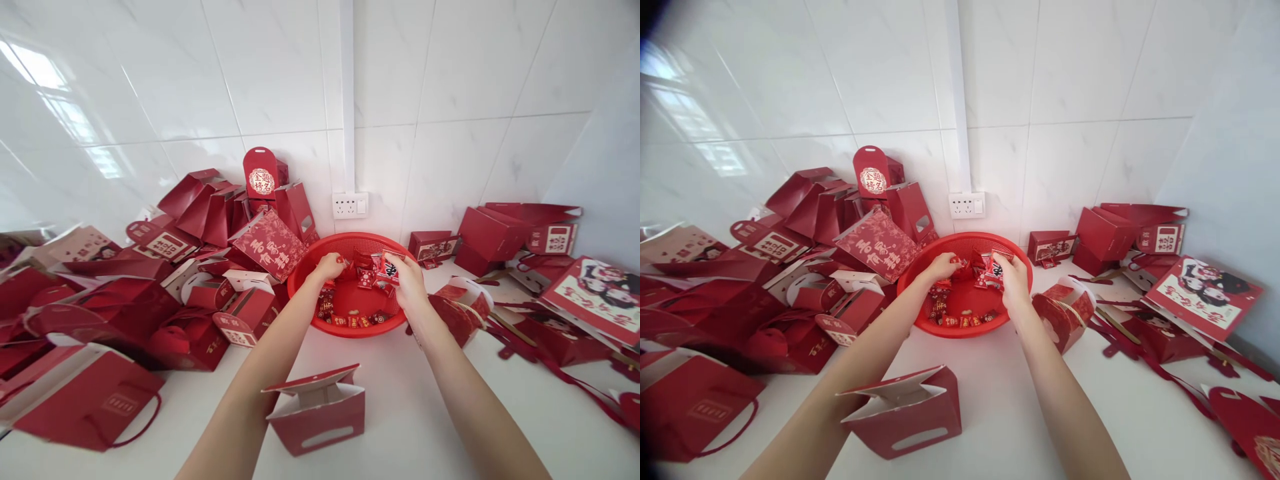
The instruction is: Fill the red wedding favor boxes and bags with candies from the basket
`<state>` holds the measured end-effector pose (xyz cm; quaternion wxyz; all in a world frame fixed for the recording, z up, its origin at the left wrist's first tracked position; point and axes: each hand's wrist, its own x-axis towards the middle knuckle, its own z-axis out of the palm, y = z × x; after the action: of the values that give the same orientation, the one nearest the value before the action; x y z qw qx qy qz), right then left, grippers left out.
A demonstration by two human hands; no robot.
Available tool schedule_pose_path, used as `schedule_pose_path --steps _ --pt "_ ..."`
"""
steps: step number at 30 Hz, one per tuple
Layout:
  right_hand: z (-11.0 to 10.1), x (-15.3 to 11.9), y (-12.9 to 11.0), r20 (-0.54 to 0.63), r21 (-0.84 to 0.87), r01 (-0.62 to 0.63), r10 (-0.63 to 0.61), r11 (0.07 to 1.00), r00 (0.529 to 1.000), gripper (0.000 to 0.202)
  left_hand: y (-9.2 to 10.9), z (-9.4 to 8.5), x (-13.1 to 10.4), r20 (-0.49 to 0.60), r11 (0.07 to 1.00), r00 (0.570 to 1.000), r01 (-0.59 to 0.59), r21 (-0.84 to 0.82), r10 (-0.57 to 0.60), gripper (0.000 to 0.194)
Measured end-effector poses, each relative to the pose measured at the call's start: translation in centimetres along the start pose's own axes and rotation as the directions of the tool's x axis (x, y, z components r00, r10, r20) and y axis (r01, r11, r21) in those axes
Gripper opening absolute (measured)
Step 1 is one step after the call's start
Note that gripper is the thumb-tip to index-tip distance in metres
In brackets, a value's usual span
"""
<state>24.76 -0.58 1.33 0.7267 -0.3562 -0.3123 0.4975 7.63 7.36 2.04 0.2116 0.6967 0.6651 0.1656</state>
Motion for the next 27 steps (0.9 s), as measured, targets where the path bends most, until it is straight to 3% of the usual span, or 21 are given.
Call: schedule_pose_path --steps 5,10,16,19,21,23,27 --pt "-0.1 0.1 0.1 -0.003 0.002 -0.005 0.005 1.0 1.0 0.024 -0.2 0.5 0.5 0.14 0.996 0.99 0.036 -0.078 -0.025 0.035" --pt "-0.1 0.0 0.0 0.009 0.007 -0.004 0.004 1.0 1.0 0.023 -0.2 0.8 1.2 0.163 0.978 0.986 0.049 -0.204 -0.016 0.034" --pt "0.0 -0.1 -0.2 0.017 0.0 -0.009 0.009 1.0 1.0 0.023 0.3 0.7 0.9 0.2 0.926 0.978 0.029 -0.375 0.051 0.024" --pt "0.1 0.0 -0.1 0.011 -0.013 -0.014 0.014 1.0 1.0 0.022 0.5 0.2 0.1 0.295 0.9 0.947 0.018 -0.435 0.124 0.022" --pt "0.0 0.0 -0.1 0.006 -0.017 -0.016 0.016 1.0 1.0 0.021 0.5 -0.1 -0.4 0.411 0.9 0.893 0.015 -0.436 0.184 0.02" --pt "0.0 0.1 0.0 0.003 -0.017 -0.015 0.015 1.0 1.0 0.021 0.6 -0.2 -0.8 0.567 0.921 0.792 0.014 -0.389 0.227 0.017" --pt "-0.1 0.1 0.1 0.009 -0.012 -0.005 0.005 1.0 1.0 0.022 0.7 0.4 -1.5 0.858 0.977 0.475 -0.023 -0.213 0.198 0.032"
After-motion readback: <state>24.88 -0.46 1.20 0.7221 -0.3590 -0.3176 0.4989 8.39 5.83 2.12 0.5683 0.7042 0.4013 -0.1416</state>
